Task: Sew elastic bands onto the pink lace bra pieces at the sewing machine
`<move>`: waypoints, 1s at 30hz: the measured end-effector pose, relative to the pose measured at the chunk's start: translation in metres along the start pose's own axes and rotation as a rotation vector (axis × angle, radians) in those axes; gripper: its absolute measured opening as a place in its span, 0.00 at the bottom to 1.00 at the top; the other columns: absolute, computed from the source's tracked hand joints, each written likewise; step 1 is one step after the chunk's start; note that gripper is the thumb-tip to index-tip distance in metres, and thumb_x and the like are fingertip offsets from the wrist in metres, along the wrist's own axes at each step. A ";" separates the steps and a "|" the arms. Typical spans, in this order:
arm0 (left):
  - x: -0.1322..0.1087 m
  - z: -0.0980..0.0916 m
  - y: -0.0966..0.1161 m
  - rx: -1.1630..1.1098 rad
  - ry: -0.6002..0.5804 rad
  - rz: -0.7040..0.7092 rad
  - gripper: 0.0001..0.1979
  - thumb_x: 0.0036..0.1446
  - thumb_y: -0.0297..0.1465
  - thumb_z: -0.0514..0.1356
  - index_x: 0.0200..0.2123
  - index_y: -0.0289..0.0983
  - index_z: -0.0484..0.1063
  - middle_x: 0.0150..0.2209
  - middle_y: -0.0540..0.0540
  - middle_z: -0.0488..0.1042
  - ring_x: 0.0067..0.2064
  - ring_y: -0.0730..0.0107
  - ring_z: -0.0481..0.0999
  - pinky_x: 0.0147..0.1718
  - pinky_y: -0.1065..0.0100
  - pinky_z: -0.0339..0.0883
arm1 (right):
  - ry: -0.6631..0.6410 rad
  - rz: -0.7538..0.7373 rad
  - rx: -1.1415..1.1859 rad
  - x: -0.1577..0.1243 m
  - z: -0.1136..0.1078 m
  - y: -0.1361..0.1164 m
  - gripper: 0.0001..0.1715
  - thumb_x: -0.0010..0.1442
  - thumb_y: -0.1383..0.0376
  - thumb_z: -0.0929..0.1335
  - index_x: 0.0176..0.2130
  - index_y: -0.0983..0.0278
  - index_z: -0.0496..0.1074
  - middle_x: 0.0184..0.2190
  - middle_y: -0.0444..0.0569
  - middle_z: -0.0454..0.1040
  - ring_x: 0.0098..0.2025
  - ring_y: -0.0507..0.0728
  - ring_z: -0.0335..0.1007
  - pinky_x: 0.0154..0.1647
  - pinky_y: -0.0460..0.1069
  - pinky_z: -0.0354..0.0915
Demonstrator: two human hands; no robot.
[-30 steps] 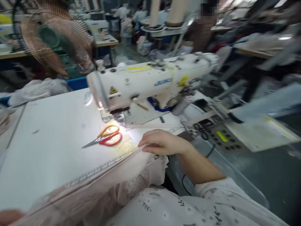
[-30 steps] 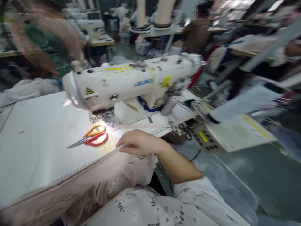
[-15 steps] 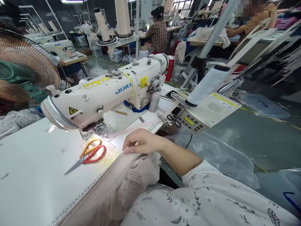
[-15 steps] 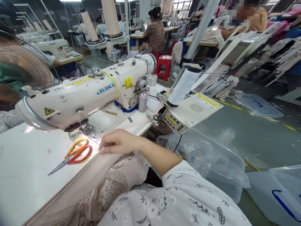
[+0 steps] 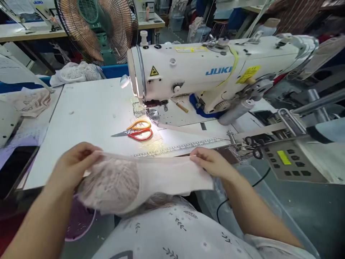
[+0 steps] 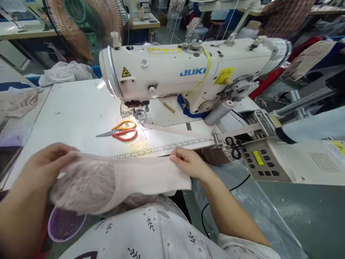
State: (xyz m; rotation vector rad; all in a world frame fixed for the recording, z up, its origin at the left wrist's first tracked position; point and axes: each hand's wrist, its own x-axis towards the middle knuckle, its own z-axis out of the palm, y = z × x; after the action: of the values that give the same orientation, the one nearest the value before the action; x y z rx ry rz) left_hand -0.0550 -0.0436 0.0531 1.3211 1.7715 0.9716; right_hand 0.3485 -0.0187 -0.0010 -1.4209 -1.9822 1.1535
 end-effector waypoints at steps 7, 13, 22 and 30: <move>0.036 0.030 -0.012 -0.148 -0.107 -0.012 0.11 0.51 0.37 0.65 0.30 0.37 0.69 0.31 0.51 0.73 0.32 0.73 0.70 0.33 0.71 0.63 | 0.102 -0.121 -0.487 0.018 0.006 -0.001 0.14 0.63 0.64 0.60 0.36 0.66 0.73 0.34 0.55 0.76 0.36 0.61 0.71 0.36 0.54 0.66; 0.034 0.019 -0.019 -0.099 -0.091 0.040 0.08 0.54 0.36 0.64 0.32 0.38 0.69 0.34 0.51 0.74 0.35 0.72 0.71 0.34 0.71 0.65 | 0.030 -0.523 -0.259 0.059 0.043 -0.063 0.12 0.64 0.60 0.65 0.44 0.65 0.72 0.42 0.53 0.77 0.46 0.59 0.70 0.48 0.54 0.66; 0.001 0.017 0.012 -0.132 -0.021 0.148 0.04 0.53 0.31 0.64 0.30 0.40 0.71 0.32 0.52 0.76 0.32 0.73 0.74 0.31 0.74 0.68 | -0.382 -0.465 -0.074 0.105 0.088 -0.085 0.11 0.57 0.61 0.72 0.35 0.67 0.72 0.31 0.46 0.72 0.33 0.52 0.67 0.33 0.46 0.63; 0.006 0.001 -0.009 -0.069 -0.080 0.211 0.06 0.50 0.28 0.66 0.32 0.41 0.73 0.34 0.52 0.77 0.32 0.72 0.76 0.28 0.75 0.71 | -0.358 -0.502 -0.030 0.094 0.085 -0.087 0.10 0.58 0.62 0.72 0.33 0.67 0.73 0.28 0.45 0.71 0.31 0.52 0.66 0.32 0.45 0.61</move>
State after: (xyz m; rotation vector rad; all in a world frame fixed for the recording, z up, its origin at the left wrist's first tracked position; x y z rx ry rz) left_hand -0.0596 -0.0398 0.0442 1.5038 1.5479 1.0689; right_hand 0.2019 0.0258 0.0132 -0.6854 -2.4164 1.1957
